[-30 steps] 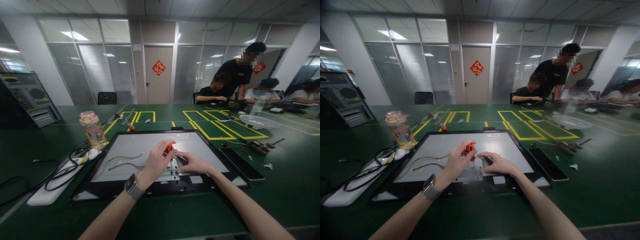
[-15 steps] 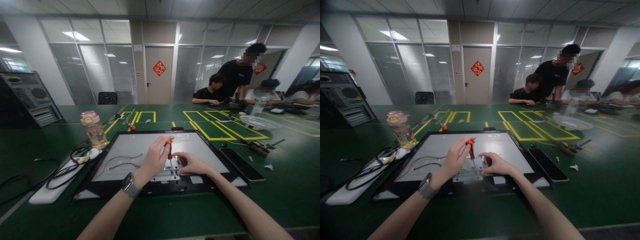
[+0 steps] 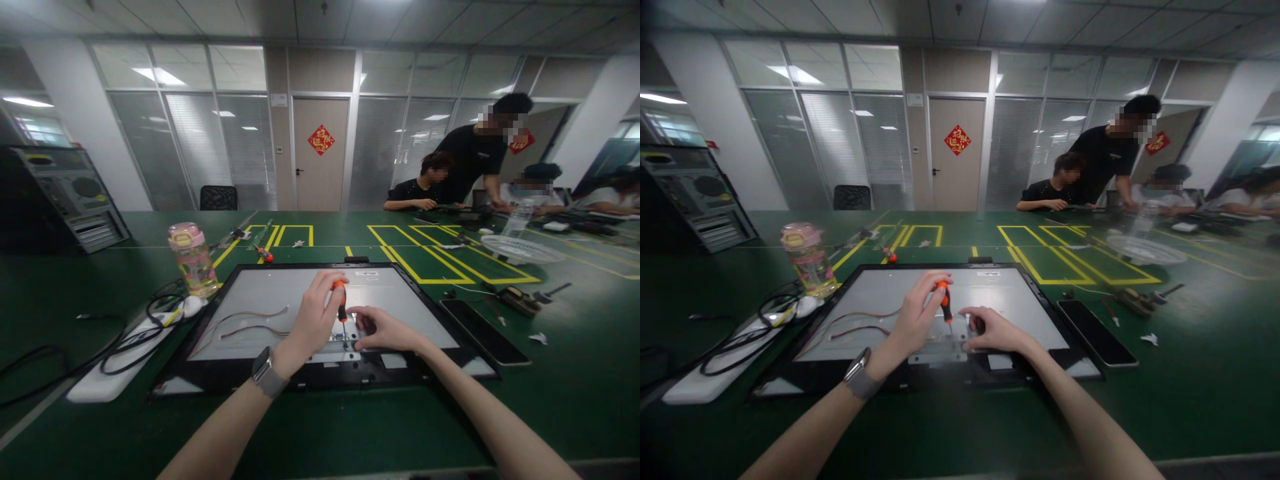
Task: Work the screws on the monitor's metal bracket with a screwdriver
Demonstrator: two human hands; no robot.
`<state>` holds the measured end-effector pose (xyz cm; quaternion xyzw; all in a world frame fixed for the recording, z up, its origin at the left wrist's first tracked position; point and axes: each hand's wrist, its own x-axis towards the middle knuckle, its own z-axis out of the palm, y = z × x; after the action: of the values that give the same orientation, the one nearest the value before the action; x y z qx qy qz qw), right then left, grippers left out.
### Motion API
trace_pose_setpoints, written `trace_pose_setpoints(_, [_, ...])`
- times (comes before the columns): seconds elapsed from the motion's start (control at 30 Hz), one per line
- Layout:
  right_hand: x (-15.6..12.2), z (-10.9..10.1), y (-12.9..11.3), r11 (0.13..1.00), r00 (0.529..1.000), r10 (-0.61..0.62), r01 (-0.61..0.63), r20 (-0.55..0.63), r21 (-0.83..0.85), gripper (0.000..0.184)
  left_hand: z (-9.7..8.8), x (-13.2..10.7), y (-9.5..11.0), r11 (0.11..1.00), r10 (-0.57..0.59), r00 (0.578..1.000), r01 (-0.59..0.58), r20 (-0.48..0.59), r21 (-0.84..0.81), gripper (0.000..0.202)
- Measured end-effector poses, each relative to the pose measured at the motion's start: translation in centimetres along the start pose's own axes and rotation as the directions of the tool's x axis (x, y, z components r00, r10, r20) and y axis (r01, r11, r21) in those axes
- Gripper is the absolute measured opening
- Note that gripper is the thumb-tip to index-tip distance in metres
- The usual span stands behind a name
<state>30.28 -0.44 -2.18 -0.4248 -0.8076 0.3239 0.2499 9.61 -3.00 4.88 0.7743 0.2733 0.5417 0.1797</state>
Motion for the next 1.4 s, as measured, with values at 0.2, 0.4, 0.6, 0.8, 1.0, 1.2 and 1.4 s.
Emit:
trace_pose_setpoints(0.2, [-0.2,-0.1,0.0,0.999,1.0,-0.016,0.015,-0.016,-0.044,0.069,0.3,-0.1,-0.5,0.984,-0.101,0.995,0.102,0.015,-0.147,0.018])
trace_pose_setpoints(0.4, [-0.3,-0.2,-0.4,0.997,0.997,-0.067,0.065,-0.025,-0.05,0.071,0.5,-0.5,-0.1,0.989,-0.038,0.999,0.038,0.005,-0.14,0.027])
trace_pose_setpoints(0.6, [-0.4,-0.1,-1.1,0.999,1.0,0.009,-0.009,-0.005,-0.043,0.073,0.7,-0.4,-0.4,0.989,-0.05,0.998,0.042,-0.05,-0.14,0.021])
trace_pose_setpoints(0.8, [-0.4,-0.3,-1.8,0.998,0.999,0.033,-0.031,0.037,-0.061,0.075,0.7,-0.5,-0.6,0.995,-0.046,0.994,0.038,-0.095,-0.091,0.021])
trace_pose_setpoints(1.0, [-0.5,-0.4,-1.7,0.997,0.998,0.04,-0.037,0.049,-0.062,0.076,0.6,-0.7,-0.6,0.988,-0.046,0.996,0.035,-0.072,-0.153,0.022])
trace_pose_setpoints(1.2, [-0.5,-0.4,-1.8,0.997,0.997,0.062,-0.059,0.053,-0.057,0.077,0.8,-0.7,-1.0,0.986,-0.077,0.994,0.064,-0.074,-0.155,0.016])
trace_pose_setpoints(1.4, [-0.5,-0.4,-1.6,0.998,0.998,0.046,-0.044,0.049,-0.045,0.076,0.3,-0.7,-0.9,0.99,-0.031,0.998,0.022,-0.057,-0.139,0.025])
